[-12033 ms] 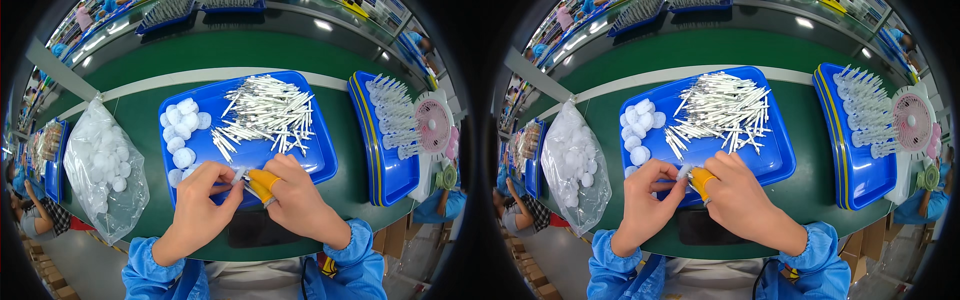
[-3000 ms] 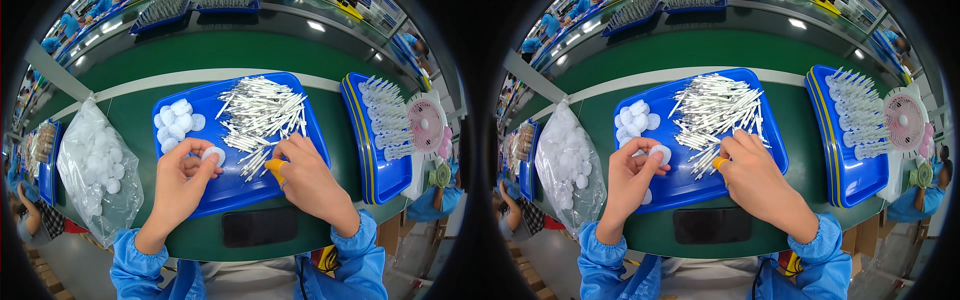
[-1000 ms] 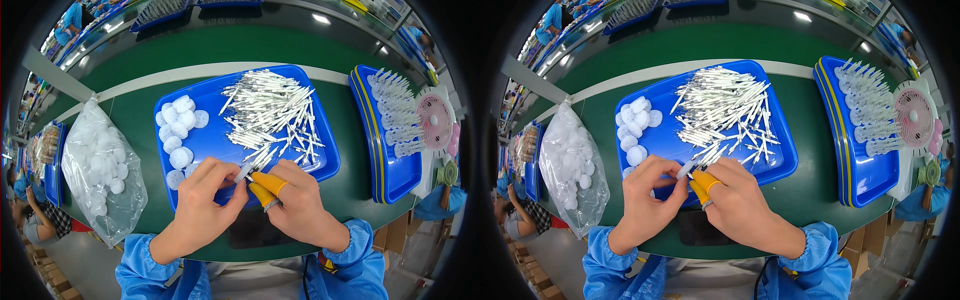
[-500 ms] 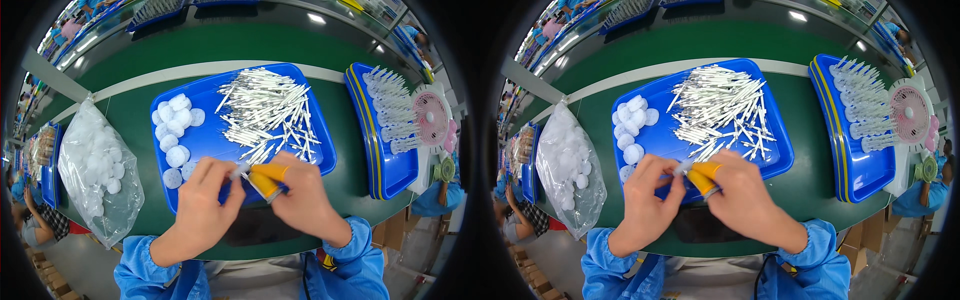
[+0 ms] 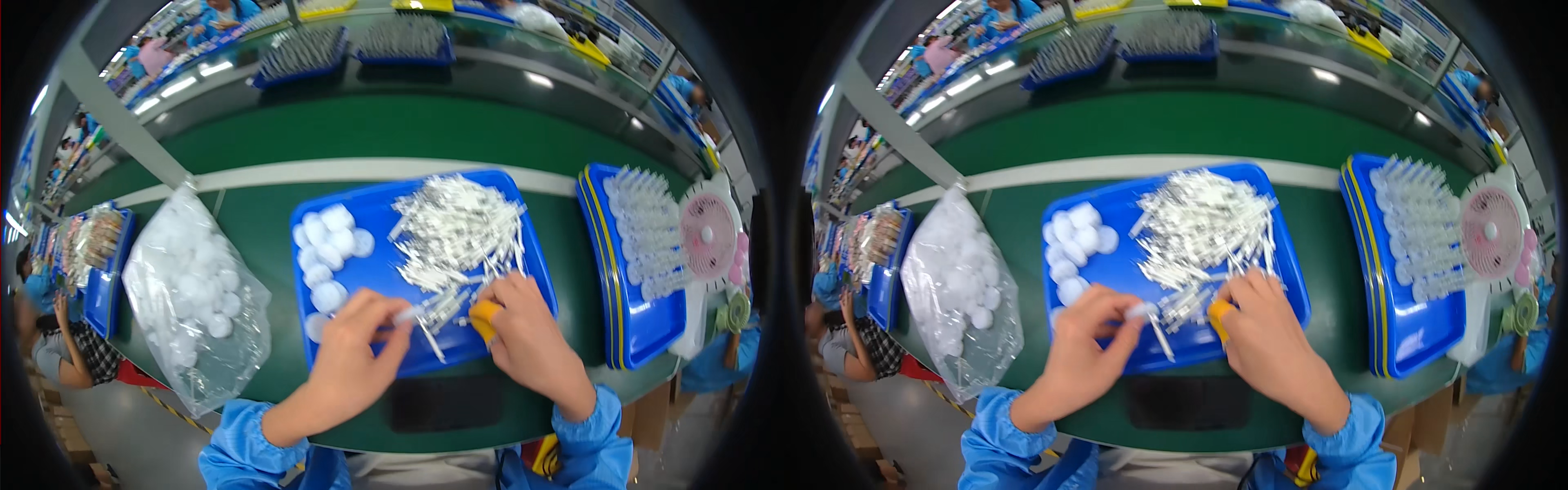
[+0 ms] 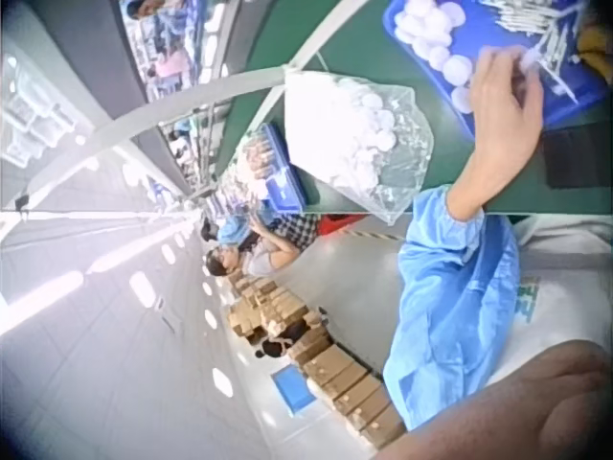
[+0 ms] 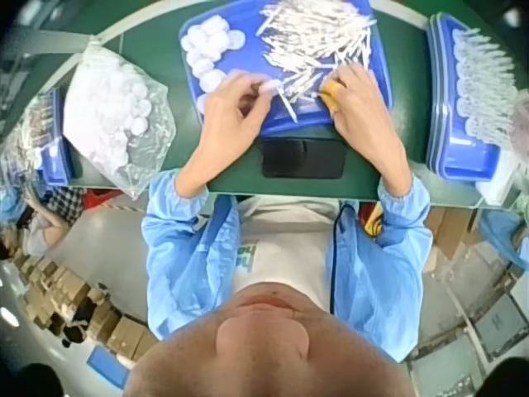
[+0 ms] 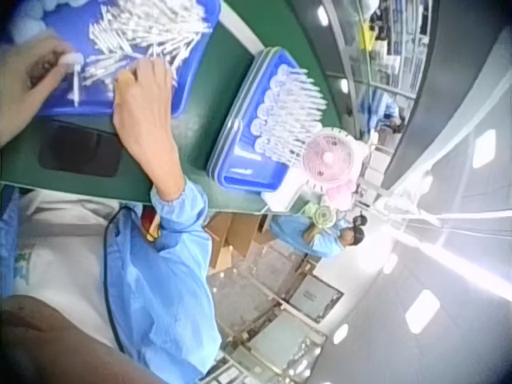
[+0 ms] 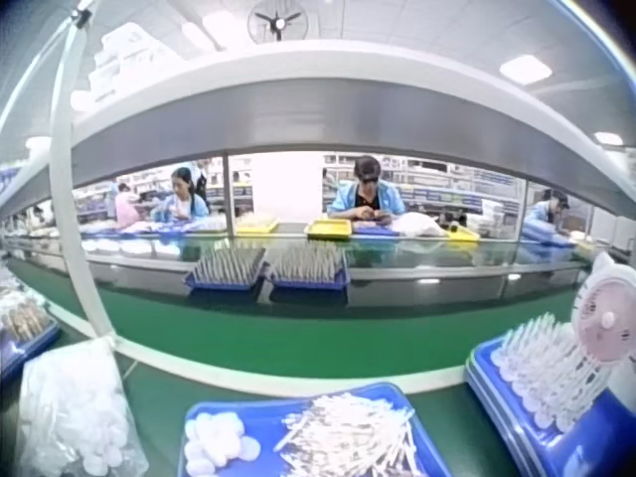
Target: The person repeatedly picks up a white cotton pad and a metal stick, inserts the stick into the pad, and places the assembled unit into a blue tray. The process is repeated continuously at a factory assembly station.
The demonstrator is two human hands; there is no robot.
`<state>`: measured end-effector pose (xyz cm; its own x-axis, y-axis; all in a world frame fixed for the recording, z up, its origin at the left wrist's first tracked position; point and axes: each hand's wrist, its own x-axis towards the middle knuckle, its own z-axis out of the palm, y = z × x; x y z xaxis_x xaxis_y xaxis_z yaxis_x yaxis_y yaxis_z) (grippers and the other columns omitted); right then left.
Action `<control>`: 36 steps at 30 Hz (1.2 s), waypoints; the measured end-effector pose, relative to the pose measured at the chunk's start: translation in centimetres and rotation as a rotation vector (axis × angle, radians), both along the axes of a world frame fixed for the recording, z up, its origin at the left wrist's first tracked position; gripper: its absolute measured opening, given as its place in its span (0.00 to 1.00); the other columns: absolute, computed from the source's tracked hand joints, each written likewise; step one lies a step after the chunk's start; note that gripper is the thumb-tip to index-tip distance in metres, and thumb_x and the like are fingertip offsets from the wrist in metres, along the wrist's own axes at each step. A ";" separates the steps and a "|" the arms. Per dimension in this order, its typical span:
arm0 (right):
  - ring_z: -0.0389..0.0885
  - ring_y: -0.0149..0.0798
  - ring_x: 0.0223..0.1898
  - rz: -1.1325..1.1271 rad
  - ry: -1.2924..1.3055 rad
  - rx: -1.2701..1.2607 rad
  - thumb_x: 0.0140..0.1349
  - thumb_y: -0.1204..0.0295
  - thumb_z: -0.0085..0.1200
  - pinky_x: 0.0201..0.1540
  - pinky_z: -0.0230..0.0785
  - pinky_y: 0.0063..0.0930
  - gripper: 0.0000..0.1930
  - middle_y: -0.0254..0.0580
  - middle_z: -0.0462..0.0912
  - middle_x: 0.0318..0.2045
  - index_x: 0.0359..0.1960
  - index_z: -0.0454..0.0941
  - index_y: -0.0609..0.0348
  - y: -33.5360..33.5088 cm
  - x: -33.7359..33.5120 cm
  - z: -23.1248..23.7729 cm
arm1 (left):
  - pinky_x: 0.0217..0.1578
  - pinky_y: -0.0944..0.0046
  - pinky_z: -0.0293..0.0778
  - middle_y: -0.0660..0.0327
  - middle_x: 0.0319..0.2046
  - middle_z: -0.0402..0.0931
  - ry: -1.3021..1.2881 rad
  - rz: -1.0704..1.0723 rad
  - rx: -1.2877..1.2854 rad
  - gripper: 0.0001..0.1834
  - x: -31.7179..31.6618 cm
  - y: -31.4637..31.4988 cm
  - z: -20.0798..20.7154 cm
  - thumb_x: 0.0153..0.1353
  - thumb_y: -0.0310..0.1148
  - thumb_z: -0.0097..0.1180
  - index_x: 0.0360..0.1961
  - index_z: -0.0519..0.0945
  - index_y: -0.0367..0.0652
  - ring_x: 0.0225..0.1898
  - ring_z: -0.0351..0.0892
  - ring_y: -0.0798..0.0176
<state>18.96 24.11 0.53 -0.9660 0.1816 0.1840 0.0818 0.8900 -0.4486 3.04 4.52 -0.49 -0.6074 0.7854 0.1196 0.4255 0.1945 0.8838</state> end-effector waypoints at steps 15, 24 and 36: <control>0.76 0.51 0.42 0.116 0.065 -0.330 0.43 0.85 0.61 0.47 0.70 0.42 0.25 0.47 0.78 0.38 0.49 0.87 0.71 -2.7 0.1 0.0 | 0.40 0.64 0.89 0.53 0.45 0.81 -0.035 -0.112 0.026 0.13 0.5 0.2 -0.1 0.67 0.19 0.65 0.52 0.84 0.32 0.43 0.87 0.60; 0.77 0.53 0.41 0.059 0.077 -0.301 0.43 0.85 0.62 0.46 0.70 0.44 0.23 0.49 0.78 0.37 0.46 0.87 0.72 -2.4 0.1 -0.4 | 0.40 0.63 0.90 0.54 0.40 0.83 -0.009 -0.065 0.025 0.12 0.8 0.2 -0.3 0.65 0.19 0.69 0.49 0.84 0.32 0.40 0.89 0.62; 0.76 0.52 0.41 0.010 0.114 -0.318 0.43 0.84 0.61 0.45 0.70 0.44 0.20 0.50 0.77 0.37 0.43 0.85 0.74 -3.1 0.1 -0.7 | 0.37 0.60 0.91 0.54 0.36 0.83 -0.045 0.005 -0.021 0.09 0.9 0.5 -0.3 0.62 0.21 0.72 0.39 0.82 0.33 0.36 0.88 0.60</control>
